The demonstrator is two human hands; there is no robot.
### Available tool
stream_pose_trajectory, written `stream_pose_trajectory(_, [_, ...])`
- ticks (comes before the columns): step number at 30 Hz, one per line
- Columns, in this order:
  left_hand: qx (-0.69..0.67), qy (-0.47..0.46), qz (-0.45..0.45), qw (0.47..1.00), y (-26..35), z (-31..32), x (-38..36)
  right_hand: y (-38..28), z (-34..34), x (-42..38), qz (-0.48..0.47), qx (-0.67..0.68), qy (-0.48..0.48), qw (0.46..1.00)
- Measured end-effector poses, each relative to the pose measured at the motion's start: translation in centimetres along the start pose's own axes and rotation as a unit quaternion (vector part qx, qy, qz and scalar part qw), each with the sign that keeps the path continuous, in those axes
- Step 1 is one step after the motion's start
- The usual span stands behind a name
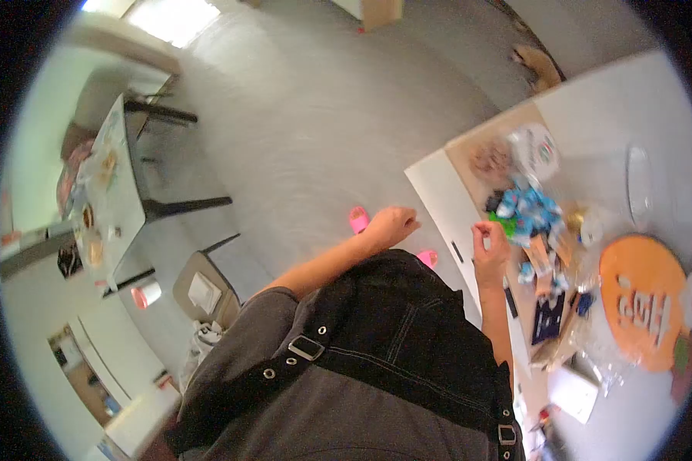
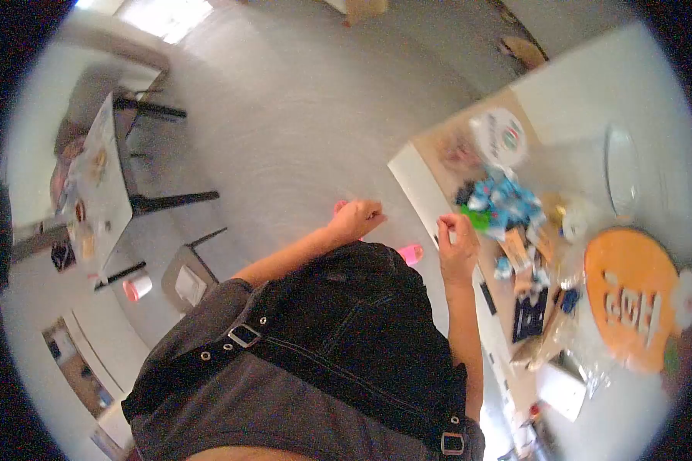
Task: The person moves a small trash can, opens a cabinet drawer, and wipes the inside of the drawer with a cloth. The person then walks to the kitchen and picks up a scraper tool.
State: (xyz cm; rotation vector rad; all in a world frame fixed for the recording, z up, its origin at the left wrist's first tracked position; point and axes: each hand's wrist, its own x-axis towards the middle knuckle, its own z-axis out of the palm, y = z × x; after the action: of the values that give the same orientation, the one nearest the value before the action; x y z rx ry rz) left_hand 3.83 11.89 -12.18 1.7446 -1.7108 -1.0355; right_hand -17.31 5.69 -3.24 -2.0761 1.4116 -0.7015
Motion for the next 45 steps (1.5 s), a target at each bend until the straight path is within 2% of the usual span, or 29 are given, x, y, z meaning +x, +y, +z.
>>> stream_pose_trajectory(4, [-0.026,-0.001,-0.117,0.993,-9.4,-1.0,-5.3,-2.9,3.3,2.9,-0.027,0.000,-0.061,0.998])
stream_pose_trajectory(7, [-0.084,0.081,-0.204,0.972,-10.7,-5.0,-8.9,-6.2,6.4,5.0,0.001,0.036,-0.120,0.992])
stream_pose_trajectory(10, [-0.105,0.131,-0.280,0.945,-11.5,-8.9,-11.0,-9.4,9.7,7.7,-0.108,-0.033,-0.169,0.979])
stream_pose_trajectory(13, [-0.135,0.173,-0.292,0.931,-12.8,-11.1,-12.0,-12.7,13.8,10.8,-0.287,0.012,-0.149,0.946])
stream_pose_trajectory(16, [-0.148,0.235,-0.245,0.929,-12.0,-14.5,-11.1,-15.5,17.5,13.2,-0.195,0.061,-0.291,0.935])
stream_pose_trajectory(19, [-0.151,0.316,-0.140,0.926,-10.0,-18.2,-8.5,-20.1,20.5,14.7,-0.004,0.245,-0.340,0.908])
stream_pose_trajectory(22, [-0.010,0.409,0.020,0.912,-7.1,-22.7,-4.8,-21.6,23.9,17.1,-0.023,0.254,-0.410,0.876])
stream_pose_trajectory(25, [0.061,0.388,0.100,0.914,-5.7,-26.4,-1.4,-22.6,26.7,19.5,-0.032,0.429,-0.445,0.785])
stream_pose_trajectory(26, [0.057,0.377,0.114,0.917,-6.0,-26.8,-0.2,-22.9,27.0,20.1,0.149,0.579,-0.480,0.642])
stream_pose_trajectory(31, [0.139,0.369,0.090,0.914,-11.1,-31.2,4.7,-26.0,30.2,25.3,0.174,0.641,-0.484,0.570])
stream_pose_trajectory(34, [0.194,0.394,0.007,0.898,-14.9,-33.6,7.0,-27.9,30.9,29.2,0.292,0.613,-0.487,0.549])
stream_pose_trajectory(35, [0.223,0.391,-0.027,0.892,-15.6,-34.7,7.8,-28.3,30.8,31.5,0.321,0.602,-0.488,0.544])
stream_pose_trajectory(37, [0.011,0.377,-0.172,0.910,-16.9,-36.2,9.1,-28.6,29.7,35.7,0.250,0.597,-0.491,0.583])
stream_pose_trajectory(38, [-0.032,0.316,-0.251,0.915,-20.9,-35.8,9.1,-28.8,29.1,37.6,0.218,0.589,-0.494,0.601])
stream_pose_trajectory(39, [-0.072,0.251,-0.327,0.908,-25.3,-35.1,9.1,-28.7,28.2,39.7,0.213,0.602,-0.486,0.596])
stream_pose_trajectory(41, [-0.072,0.323,-0.282,0.901,-27.4,-34.2,9.1,-27.6,26.0,44.1,0.198,0.621,-0.475,0.591])
stream_pose_trajectory(42, [-0.040,0.301,-0.290,0.907,-27.9,-34.1,9.2,-26.8,25.6,45.8,0.182,0.600,-0.424,0.653])
stream_pose_trajectory(43, [-0.005,0.280,-0.296,0.913,-28.5,-34.1,9.1,-25.5,25.2,47.1,0.201,0.585,-0.388,0.683])
stream_pose_trajectory(45, [-0.028,0.217,-0.306,0.926,-33.1,-32.8,8.9,-21.8,24.8,49.5,0.237,0.557,-0.307,0.735])
